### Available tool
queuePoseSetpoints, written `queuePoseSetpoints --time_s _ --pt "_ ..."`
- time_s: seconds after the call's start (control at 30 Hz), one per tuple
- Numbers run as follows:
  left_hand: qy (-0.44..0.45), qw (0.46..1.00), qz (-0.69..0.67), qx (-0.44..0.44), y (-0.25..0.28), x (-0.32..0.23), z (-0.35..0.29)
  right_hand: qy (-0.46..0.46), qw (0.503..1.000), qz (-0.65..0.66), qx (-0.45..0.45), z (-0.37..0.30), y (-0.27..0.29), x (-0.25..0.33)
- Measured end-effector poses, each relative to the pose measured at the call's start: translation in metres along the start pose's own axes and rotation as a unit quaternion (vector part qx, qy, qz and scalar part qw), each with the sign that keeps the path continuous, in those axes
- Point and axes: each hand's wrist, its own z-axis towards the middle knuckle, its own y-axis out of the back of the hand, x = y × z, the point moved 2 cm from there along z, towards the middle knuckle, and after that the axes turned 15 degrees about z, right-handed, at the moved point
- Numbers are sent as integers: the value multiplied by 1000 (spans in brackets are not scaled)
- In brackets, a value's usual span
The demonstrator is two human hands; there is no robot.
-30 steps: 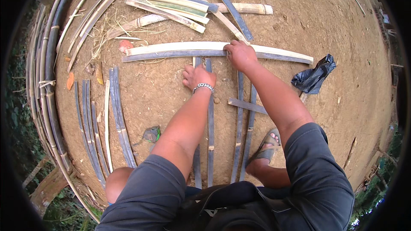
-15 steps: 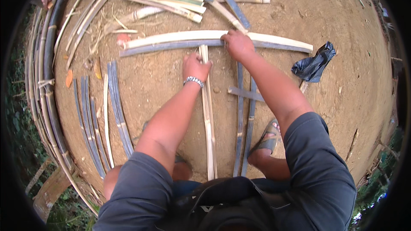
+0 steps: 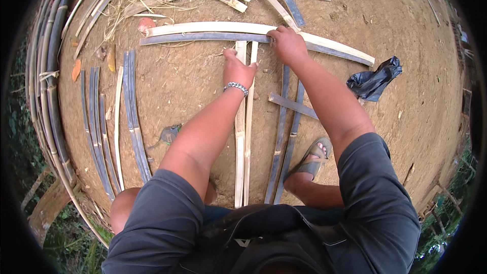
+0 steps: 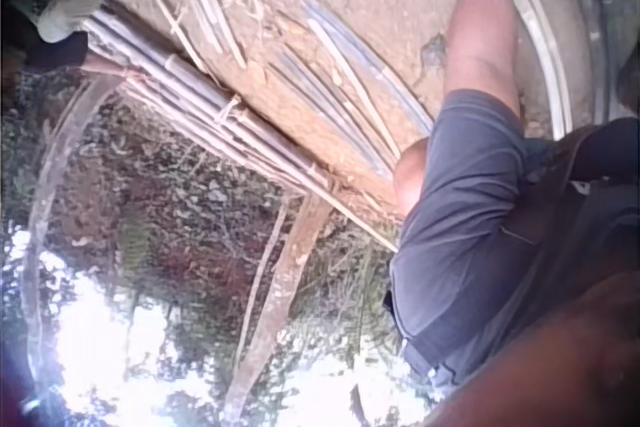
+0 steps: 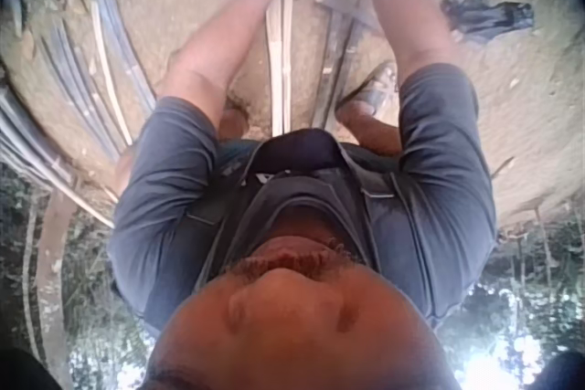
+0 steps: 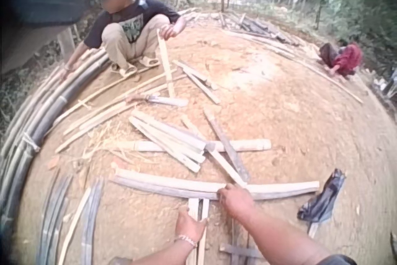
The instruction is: The person assembles a rectangular bamboo frame on the ground using a hammer to drive nails into the joints. They arrange bamboo strips, secure them with nails, and use a tape measure to check dimensions.
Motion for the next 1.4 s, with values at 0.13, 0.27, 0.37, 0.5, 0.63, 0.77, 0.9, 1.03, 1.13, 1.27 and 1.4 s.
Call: queuePoseSetpoints --time_s 0.13,0.27,0.37,0.5,0.63,0.77,0.9,1.03,1.13,1.27,1.4 --pt "-13 1000 2 11 -7 6 5 4 1000 -2 1 1 3 5" --pt "-28 993 -85 83 0 6 10 5 1000 14 9 1 6 3" --pt "-27 994 -74 72 5 12 12 9 998 50 21 2 11 -4" --pt "-12 999 11 39 18 24 9 -49 978 198 -32 -10 30 -15" --pt "-64 966 191 -163 13 10 -10 -190 948 223 -128 -56 41 -60" --pt "-280 949 123 -78 0 -25 -17 -265 942 168 -123 -98 23 -67" --pt "-133 969 68 196 -47 -59 -20 -289 933 173 -129 -93 13 -61" --pt "-175 970 77 151 -62 -80 -22 -294 927 213 -94 -82 11 -55" --pt "-179 960 125 176 -64 -89 -13 -295 933 200 -57 -76 14 -56" --pt "-169 952 154 205 -60 -91 -8 -285 941 181 -34 -74 19 -53" --pt "-162 940 168 248 -39 -105 -8 -276 948 155 -24 -75 27 -51"
